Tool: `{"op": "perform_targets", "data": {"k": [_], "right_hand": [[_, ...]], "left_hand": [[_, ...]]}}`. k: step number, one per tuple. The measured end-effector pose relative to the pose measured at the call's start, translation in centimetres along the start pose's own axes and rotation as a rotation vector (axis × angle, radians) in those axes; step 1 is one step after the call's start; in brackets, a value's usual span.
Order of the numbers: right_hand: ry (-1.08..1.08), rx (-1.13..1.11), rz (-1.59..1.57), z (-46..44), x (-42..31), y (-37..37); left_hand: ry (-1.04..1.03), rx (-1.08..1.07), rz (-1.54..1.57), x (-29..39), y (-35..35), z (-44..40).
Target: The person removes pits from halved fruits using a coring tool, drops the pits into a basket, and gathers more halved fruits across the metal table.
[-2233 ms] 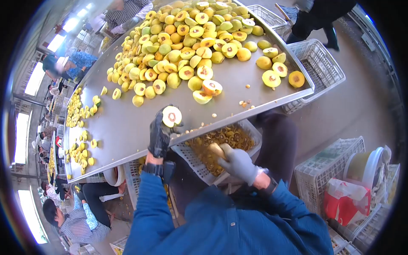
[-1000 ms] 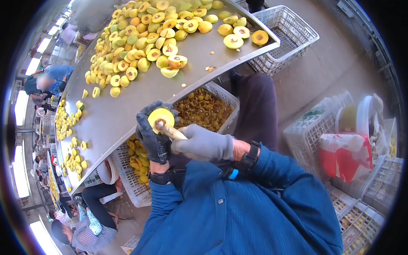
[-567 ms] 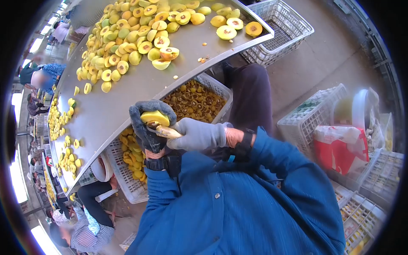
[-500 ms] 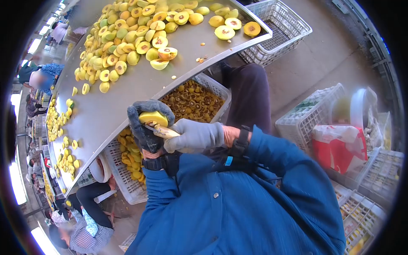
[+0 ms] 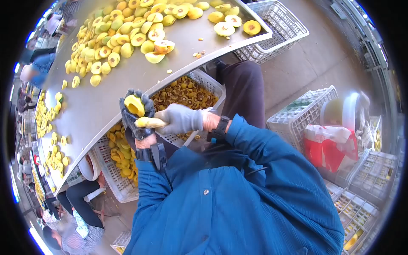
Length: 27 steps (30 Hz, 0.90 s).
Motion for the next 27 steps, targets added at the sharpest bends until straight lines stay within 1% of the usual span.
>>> {"op": "perform_targets", "data": {"k": [1, 2, 3, 5, 6, 7, 8, 10, 11, 14, 15, 17, 19, 21, 23, 24, 27], "right_hand": [[0.040, 0.029, 0.139, 0.3, -0.3, 0.5], [-0.016, 0.072, 0.216, 0.8, 0.6, 0.7], [-0.070, 0.116, 0.295, 1.6, 2.1, 0.7], [-0.414, 0.035, 0.630, 3.3, 8.1, 1.1], [-0.450, 0.017, 0.659, 4.6, 9.6, 1.7], [-0.487, -0.002, 0.686, 5.5, 10.5, 2.2], [-0.475, 0.055, 0.648, 5.5, 10.0, 2.4], [-0.449, 0.193, 0.588, 5.7, 8.3, 3.5], [-0.426, 0.200, 0.545, 5.9, 8.0, 3.7], [-0.505, 0.259, 0.475, 6.7, 6.4, 4.4], [-0.523, 0.278, 0.438, 7.1, 6.5, 4.5], [-0.515, 0.304, 0.390, 7.8, 7.4, 4.2], [-0.545, 0.293, 0.369, 7.8, 7.0, 3.7], [-0.561, 0.282, 0.349, 7.8, 7.1, 3.3], [-0.559, 0.276, 0.331, 8.0, 7.5, 2.9], [-0.518, 0.299, 0.303, 8.2, 7.1, 3.0], [-0.619, 0.307, 0.276, 8.7, 6.2, 3.2]], "left_hand": [[-0.016, -0.002, -0.005, 0.4, 1.0, -0.2], [0.024, -0.018, 0.067, 0.7, 1.9, -0.4], [-0.023, -0.090, -0.002, 0.9, 2.7, -0.7], [-0.116, -0.031, -0.162, 1.4, 3.9, -0.7], [-0.168, 0.043, -0.237, 1.6, 3.1, 0.4], [-0.171, 0.053, -0.229, 2.1, 2.5, 1.7], [-0.267, 0.179, -0.477, 2.6, 6.8, 1.8], [-0.427, 0.224, -0.827, 4.4, 8.6, 4.0], [-0.508, 0.270, -0.996, 5.3, 9.5, 5.1], [-0.611, 0.555, -1.258, 11.3, 15.8, 5.8], [-0.640, 0.656, -1.344, 12.7, 16.6, 5.7], [-0.784, 0.672, -1.617, 14.1, 15.9, 5.5], [-0.874, 0.508, -1.674, 12.4, 9.4, 2.7], [-0.914, 0.230, -1.775, 9.2, 3.2, -1.4], [-0.826, 0.003, -1.779, 5.8, -1.1, -6.4], [-0.800, -0.050, -1.847, 4.2, -2.2, -9.3], [-0.654, -0.165, -2.120, -0.4, -3.6, -16.0]]}}
Point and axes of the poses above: each hand's wrist, its own z-axis away from the middle knuckle, its own y-axis out of the back of the hand, x = y × z, the point moved 4 cm from there along -z, towards the middle knuckle, and after that the axes turned 8 degrees about -z, right-handed, at the moved point
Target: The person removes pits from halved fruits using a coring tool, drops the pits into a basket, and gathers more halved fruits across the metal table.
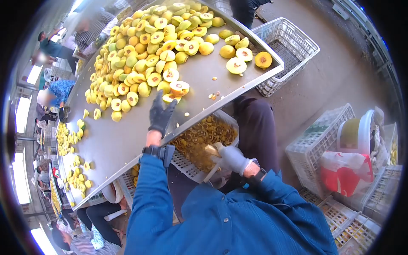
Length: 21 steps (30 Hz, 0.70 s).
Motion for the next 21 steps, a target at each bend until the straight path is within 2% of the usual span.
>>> {"op": "perform_targets", "data": {"k": [1, 4, 5, 7, 8, 10, 11, 14, 15, 16, 18, 20, 21], "right_hand": [[0.020, 0.024, -0.049, 0.3, -0.1, 0.3], [0.090, 0.078, -0.108, 0.8, 0.1, 1.1], [0.095, 0.126, -0.256, 0.8, -0.1, 1.6], [0.098, 0.212, -0.555, 0.3, -1.0, 2.6], [0.025, 0.200, -0.801, -0.3, -2.2, 3.2], [-0.077, 0.124, -0.926, -1.8, -3.9, 4.1], [-0.053, 0.119, -0.957, -2.1, -5.3, 4.4], [0.013, 0.100, -1.104, -2.2, -9.3, 3.9], [0.023, 0.089, -1.190, -1.9, -10.3, 3.1], [0.032, 0.076, -1.277, -1.6, -11.2, 2.2], [0.094, 0.100, -1.123, -1.3, -12.2, 1.4], [0.157, 0.109, -0.875, -0.8, -12.5, 1.6], [0.207, 0.131, -0.744, -0.4, -12.6, 1.9]], "left_hand": [[-0.009, -0.089, 0.077, -0.2, -1.5, -1.0], [-0.037, -0.064, 0.274, -0.4, -1.4, -1.3], [-0.034, -0.085, 0.398, -0.4, -0.6, -0.6], [-0.169, -0.103, 0.426, 0.3, 1.7, 1.5], [-0.234, -0.115, 0.443, 0.9, 3.0, 2.9], [-0.274, -0.199, 0.399, 3.2, 6.3, 5.4], [-0.296, -0.238, 0.378, 4.4, 7.6, 6.6], [-0.249, -0.264, 0.567, 5.9, 9.7, 10.1], [-0.230, -0.214, 0.712, 5.8, 9.8, 11.0], [-0.127, -0.116, 0.817, 5.9, 9.9, 12.0], [0.076, 0.089, 1.026, 6.9, 9.7, 13.9], [0.158, 0.222, 1.013, 6.6, 10.0, 15.0], [0.139, 0.251, 0.893, 6.5, 10.2, 15.3]]}}
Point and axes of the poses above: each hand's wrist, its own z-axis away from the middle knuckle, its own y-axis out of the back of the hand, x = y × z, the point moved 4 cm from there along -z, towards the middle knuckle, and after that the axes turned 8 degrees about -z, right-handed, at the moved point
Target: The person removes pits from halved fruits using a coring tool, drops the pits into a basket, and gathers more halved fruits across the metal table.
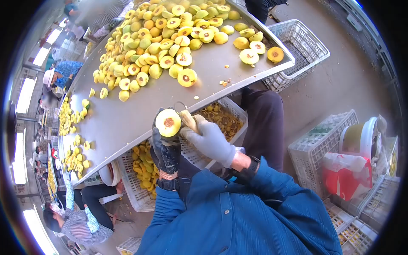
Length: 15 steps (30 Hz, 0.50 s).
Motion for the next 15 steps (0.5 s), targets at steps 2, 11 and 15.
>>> {"op": "perform_targets", "data": {"k": [2, 11, 15], "right_hand": [[0.114, -0.028, 0.251, 0.9, -0.9, 0.3], [0.246, -0.076, 0.663, 2.6, -1.3, -0.9], [0.220, -0.157, 0.708, 3.0, -1.5, -0.8]], "left_hand": [[-0.060, 0.049, -0.194, 0.2, 0.6, 0.7], [-0.161, 0.089, -0.261, 1.6, 0.4, 0.8], [-0.142, 0.069, -0.246, 1.6, 0.2, 0.9]]}}
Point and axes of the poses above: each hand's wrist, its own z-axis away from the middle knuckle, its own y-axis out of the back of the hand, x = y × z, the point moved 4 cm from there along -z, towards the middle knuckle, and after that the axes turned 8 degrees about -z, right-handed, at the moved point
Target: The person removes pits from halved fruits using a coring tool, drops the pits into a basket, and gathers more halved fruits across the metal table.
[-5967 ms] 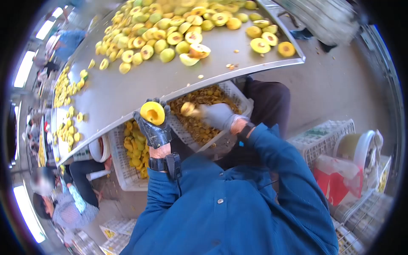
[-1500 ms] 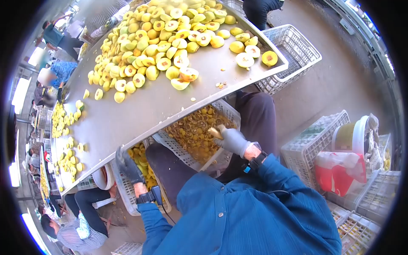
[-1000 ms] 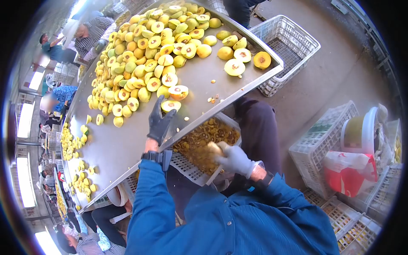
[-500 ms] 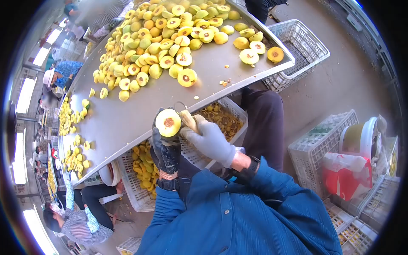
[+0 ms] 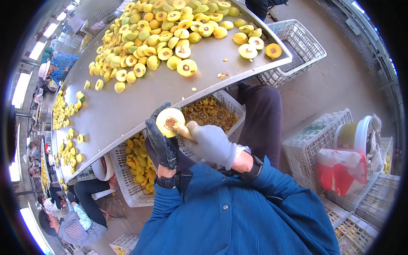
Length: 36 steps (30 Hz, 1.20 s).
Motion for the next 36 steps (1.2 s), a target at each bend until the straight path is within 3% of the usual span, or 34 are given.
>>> {"op": "perform_targets", "data": {"k": [11, 17, 19, 22, 25, 26, 28, 29, 30, 32, 34, 35, 36], "right_hand": [[0.004, -0.111, 0.029, 1.1, 1.3, -0.3], [0.000, -0.331, 0.020, 0.8, 3.1, 1.3], [-0.010, -0.416, 0.024, 1.0, 3.2, 1.9], [-0.052, -0.451, 0.098, 1.1, 4.2, 1.4], [-0.157, -0.362, 0.006, 1.9, 4.0, 1.0], [-0.204, -0.304, -0.231, 2.1, 4.4, 0.5], [-0.293, -0.174, -0.704, 2.7, 5.7, -1.1], [-0.420, -0.264, -0.945, 3.3, 5.2, -1.8], [-0.676, -0.456, -1.054, 4.0, 3.0, -0.7], [-0.427, -0.374, -0.904, 4.2, 4.4, -1.8], [-0.422, -0.319, -0.731, 3.6, 5.5, -1.6], [-0.338, -0.263, -0.680, 3.0, 4.9, -1.2], [-0.444, -0.329, -0.828, 3.2, 4.3, -1.0]], "left_hand": [[0.036, -0.111, -0.002, 0.3, -0.7, 0.7], [0.082, -0.445, -0.001, 0.1, -0.9, 0.5], [0.176, -0.544, -0.069, -4.4, 0.4, 2.7], [0.361, -0.592, 0.123, -7.6, 4.0, 6.2], [0.187, -0.570, 0.106, -1.7, 1.1, 0.7], [0.075, -0.554, 0.032, 0.5, -0.8, -0.7], [0.110, -0.330, 0.151, 1.5, -2.7, 0.4], [0.065, -0.286, 0.161, 1.7, -3.0, 0.7], [0.026, -0.243, 0.172, 1.8, -3.1, 1.1], [0.103, -0.291, 0.218, 0.9, -3.4, 1.8], [0.324, -0.470, 0.272, -1.2, -3.5, 1.3], [0.305, -0.378, 0.353, -1.3, -3.9, 1.2], [0.335, -0.351, 0.461, -1.1, -4.1, 1.1]]}}
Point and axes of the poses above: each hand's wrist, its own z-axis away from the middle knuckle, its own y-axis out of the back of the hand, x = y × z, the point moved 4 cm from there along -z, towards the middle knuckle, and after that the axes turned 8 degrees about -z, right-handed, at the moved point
